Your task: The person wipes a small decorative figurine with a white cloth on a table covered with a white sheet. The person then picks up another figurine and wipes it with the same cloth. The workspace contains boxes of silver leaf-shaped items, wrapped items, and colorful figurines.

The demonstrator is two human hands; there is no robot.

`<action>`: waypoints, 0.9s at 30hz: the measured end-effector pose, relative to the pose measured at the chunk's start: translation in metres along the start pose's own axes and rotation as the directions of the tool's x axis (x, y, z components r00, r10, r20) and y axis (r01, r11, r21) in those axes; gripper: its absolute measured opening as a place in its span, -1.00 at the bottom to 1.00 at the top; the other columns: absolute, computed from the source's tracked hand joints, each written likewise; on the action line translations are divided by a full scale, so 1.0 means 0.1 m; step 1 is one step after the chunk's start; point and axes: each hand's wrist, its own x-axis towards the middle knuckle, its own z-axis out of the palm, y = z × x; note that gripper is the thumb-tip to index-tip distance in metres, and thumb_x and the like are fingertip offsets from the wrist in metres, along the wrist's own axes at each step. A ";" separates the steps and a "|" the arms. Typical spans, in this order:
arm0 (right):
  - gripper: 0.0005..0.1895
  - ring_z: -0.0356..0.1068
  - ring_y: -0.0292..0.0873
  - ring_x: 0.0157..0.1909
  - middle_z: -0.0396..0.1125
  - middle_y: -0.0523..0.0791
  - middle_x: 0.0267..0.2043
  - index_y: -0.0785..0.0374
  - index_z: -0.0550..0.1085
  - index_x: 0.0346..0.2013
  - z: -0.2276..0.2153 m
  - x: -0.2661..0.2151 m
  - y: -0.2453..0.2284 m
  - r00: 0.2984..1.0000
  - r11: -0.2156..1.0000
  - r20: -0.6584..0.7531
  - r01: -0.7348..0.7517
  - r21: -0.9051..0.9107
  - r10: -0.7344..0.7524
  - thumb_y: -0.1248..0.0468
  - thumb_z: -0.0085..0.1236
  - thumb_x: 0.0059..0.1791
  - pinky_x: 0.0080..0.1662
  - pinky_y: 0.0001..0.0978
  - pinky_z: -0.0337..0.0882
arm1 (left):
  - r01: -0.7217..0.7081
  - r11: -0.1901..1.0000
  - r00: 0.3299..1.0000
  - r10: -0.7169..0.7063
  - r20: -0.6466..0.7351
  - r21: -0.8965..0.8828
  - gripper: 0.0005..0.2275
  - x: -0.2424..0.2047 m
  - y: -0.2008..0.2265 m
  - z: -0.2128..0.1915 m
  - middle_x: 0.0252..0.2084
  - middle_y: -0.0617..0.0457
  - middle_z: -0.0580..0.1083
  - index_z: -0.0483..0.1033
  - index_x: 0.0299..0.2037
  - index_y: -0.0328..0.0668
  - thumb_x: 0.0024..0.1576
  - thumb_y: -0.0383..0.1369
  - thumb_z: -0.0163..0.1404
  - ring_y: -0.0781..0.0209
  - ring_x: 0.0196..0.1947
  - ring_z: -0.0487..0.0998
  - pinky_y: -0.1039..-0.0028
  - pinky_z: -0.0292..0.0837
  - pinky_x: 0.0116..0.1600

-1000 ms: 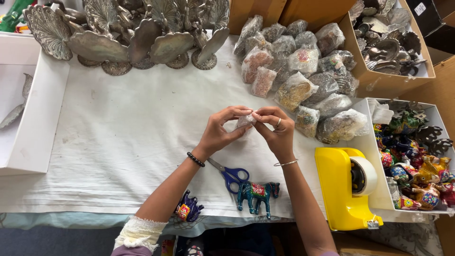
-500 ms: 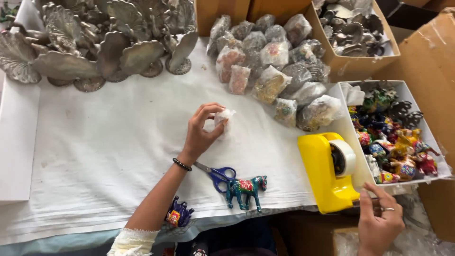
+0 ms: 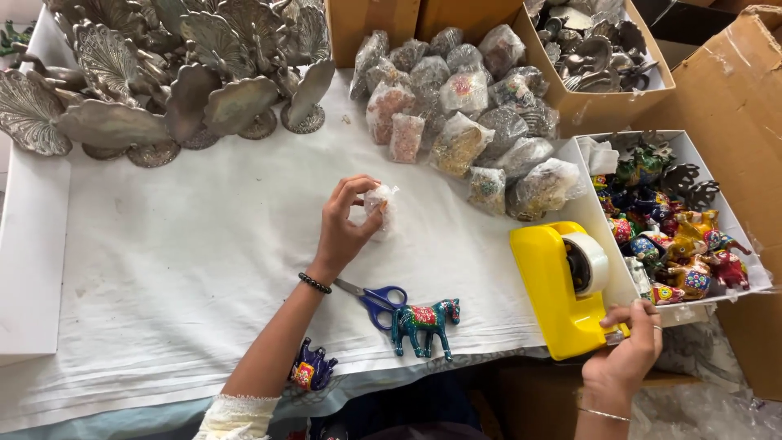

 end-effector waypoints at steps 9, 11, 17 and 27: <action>-0.64 0.31 -0.32 -0.21 0.36 -0.19 -0.22 0.17 0.27 0.14 -0.06 -0.10 0.11 0.992 0.984 -0.064 0.114 0.136 -0.106 0.46 0.23 0.16 0.03 -0.46 0.35 | 0.010 1.000 1.000 -0.010 -0.018 -0.010 -0.72 0.01 -0.02 0.01 0.10 0.01 0.49 0.45 0.02 -0.18 0.13 -0.46 0.18 0.17 0.03 0.58 0.43 0.61 -0.01; -0.65 0.31 -0.33 -0.23 0.35 -0.20 -0.25 0.17 0.26 0.12 -0.14 -0.08 0.18 0.992 0.980 -0.051 0.125 0.158 -0.118 0.46 0.23 0.17 0.05 -0.44 0.36 | 0.023 0.999 0.999 -0.023 -0.032 -0.024 -0.73 0.02 -0.03 0.00 0.09 0.02 0.49 0.45 0.02 -0.18 0.15 -0.46 0.19 0.18 0.03 0.59 0.43 0.61 -0.01; -0.57 0.37 -0.28 -0.02 0.48 -0.15 -0.08 0.17 0.24 0.24 -0.45 -0.07 0.27 0.987 0.967 0.047 0.143 0.209 -0.156 0.49 0.22 0.20 0.18 -0.39 0.32 | 0.015 1.000 1.000 -0.015 -0.022 0.001 -0.72 -0.03 -0.04 0.00 0.12 0.04 0.48 0.44 0.04 -0.17 0.15 -0.45 0.17 0.21 0.03 0.58 0.43 0.60 -0.02; -0.71 0.23 -0.14 0.35 0.41 -0.15 -0.41 0.12 0.41 -0.16 -0.54 -0.07 0.11 0.976 0.881 0.215 -0.085 0.465 -0.019 -0.01 0.17 0.22 0.55 0.11 0.01 | 0.032 0.999 0.999 -0.031 -0.030 0.026 -0.73 -0.05 -0.06 -0.01 0.12 0.04 0.48 0.44 0.04 -0.13 0.16 -0.41 0.17 0.21 0.03 0.58 0.44 0.61 -0.02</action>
